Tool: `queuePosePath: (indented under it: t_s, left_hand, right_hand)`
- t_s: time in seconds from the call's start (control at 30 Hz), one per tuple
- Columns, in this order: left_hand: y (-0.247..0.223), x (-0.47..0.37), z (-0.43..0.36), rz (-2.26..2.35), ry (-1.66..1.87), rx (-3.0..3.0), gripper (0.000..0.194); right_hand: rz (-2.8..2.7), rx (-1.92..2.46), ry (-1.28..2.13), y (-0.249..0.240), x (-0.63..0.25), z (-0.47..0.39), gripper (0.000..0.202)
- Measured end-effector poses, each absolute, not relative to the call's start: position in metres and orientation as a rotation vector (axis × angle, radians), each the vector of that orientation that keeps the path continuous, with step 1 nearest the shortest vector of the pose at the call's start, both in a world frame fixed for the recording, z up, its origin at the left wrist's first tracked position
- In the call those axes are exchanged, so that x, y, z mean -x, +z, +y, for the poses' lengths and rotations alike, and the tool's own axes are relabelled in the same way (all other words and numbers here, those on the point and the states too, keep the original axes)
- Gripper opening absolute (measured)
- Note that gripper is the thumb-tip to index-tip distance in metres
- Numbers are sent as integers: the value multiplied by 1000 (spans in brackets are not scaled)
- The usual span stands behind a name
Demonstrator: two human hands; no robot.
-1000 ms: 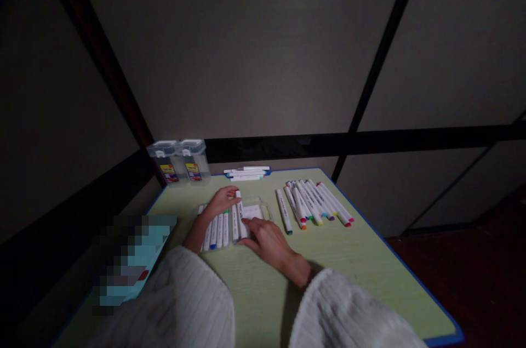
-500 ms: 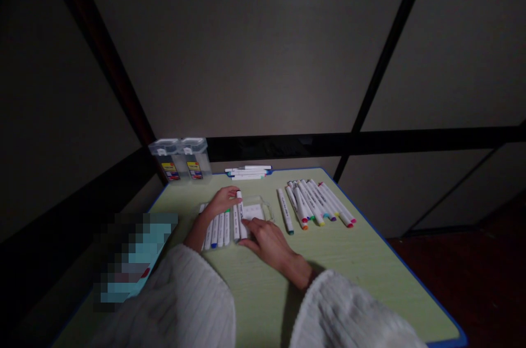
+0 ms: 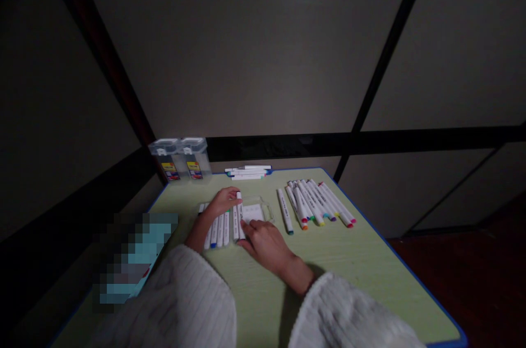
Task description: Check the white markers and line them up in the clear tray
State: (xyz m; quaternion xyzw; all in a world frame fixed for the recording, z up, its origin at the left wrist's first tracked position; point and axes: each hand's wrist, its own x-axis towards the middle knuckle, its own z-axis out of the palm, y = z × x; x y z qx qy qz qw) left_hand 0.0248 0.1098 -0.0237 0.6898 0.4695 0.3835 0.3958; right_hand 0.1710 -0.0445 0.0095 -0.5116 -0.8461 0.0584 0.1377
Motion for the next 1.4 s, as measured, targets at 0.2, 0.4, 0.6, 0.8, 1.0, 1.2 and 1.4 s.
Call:
queuePosePath:
  t_s: [0.2, 0.4, 0.6, 0.8, 1.0, 1.2, 1.4]
  left_hand:
    - [-25, -26, 111, 1191, 980, -1720, 32]
    - [-24, -27, 109, 1184, 976, -1710, 32]
    - [-27, -28, 111, 1175, 988, -1685, 34]
    - [-28, -28, 111, 1154, 996, -1655, 34]
    - [-27, -28, 112, 1153, 994, -1621, 32]
    - [-23, -29, 110, 1144, 989, -1596, 33]
    - [-20, -29, 107, 1146, 985, -1584, 31]
  right_hand:
    - [-2519, 1568, 56, 18, -163, -50, 39]
    - [-2550, 1610, -40, 21, -158, -51, 40]
    - [-2576, 1639, -87, 20, -156, -51, 42]
    - [-2565, 1630, -118, 17, -156, -51, 42]
    - [-2530, 1619, -43, 16, -159, -50, 41]
    - [-2427, 1603, 146, 13, -160, -48, 41]
    - [-2447, 1490, 159, 8, -160, -48, 37]
